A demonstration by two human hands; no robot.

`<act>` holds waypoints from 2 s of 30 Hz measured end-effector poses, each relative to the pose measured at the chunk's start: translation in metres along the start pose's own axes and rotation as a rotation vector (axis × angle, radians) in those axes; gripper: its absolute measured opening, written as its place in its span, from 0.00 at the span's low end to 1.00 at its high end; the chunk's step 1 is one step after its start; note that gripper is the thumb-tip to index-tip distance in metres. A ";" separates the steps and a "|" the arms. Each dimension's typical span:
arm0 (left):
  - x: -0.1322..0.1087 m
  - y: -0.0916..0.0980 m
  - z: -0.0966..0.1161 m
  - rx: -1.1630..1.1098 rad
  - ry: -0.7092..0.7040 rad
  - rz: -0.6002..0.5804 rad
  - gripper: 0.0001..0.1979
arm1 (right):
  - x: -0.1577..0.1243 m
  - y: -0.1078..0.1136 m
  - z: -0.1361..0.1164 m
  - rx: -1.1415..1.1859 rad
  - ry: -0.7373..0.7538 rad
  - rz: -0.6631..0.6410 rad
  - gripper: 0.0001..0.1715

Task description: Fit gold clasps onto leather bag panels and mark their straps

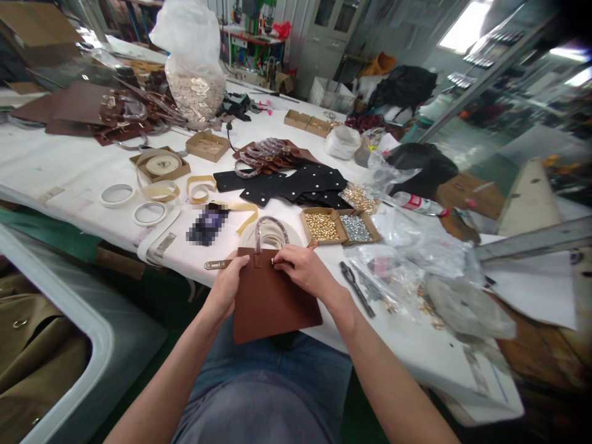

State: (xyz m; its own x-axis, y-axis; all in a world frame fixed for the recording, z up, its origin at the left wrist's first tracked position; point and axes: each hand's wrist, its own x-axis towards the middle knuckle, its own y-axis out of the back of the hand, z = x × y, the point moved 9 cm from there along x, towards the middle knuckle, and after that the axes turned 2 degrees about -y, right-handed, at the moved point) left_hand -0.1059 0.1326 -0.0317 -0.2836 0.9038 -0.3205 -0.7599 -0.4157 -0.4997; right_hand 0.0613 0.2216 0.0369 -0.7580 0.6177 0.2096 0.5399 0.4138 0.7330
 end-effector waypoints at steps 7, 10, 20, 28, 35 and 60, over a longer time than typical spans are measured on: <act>0.003 0.001 0.002 0.029 0.013 -0.010 0.12 | 0.010 -0.011 -0.001 -0.084 0.081 -0.141 0.17; 0.004 0.002 0.001 0.016 0.031 -0.001 0.13 | 0.012 -0.013 -0.002 -0.112 0.104 -0.186 0.18; 0.006 0.018 -0.011 -0.019 0.087 0.085 0.15 | -0.022 -0.013 0.005 -0.161 0.070 -0.008 0.18; 0.006 0.019 -0.010 0.010 0.077 0.106 0.15 | -0.024 -0.021 0.004 -0.333 0.077 -0.029 0.18; 0.005 0.014 -0.006 -0.013 0.071 0.101 0.14 | -0.025 -0.024 -0.003 -0.387 0.057 0.043 0.16; -0.018 0.006 0.018 0.234 -0.237 0.003 0.19 | -0.034 0.043 -0.014 0.014 -0.137 0.320 0.20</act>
State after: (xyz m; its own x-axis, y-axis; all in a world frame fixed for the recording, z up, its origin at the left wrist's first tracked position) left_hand -0.1156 0.1155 -0.0142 -0.3931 0.9126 -0.1121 -0.8649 -0.4084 -0.2918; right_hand 0.1054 0.2089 0.0708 -0.4938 0.8012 0.3380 0.7480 0.1931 0.6350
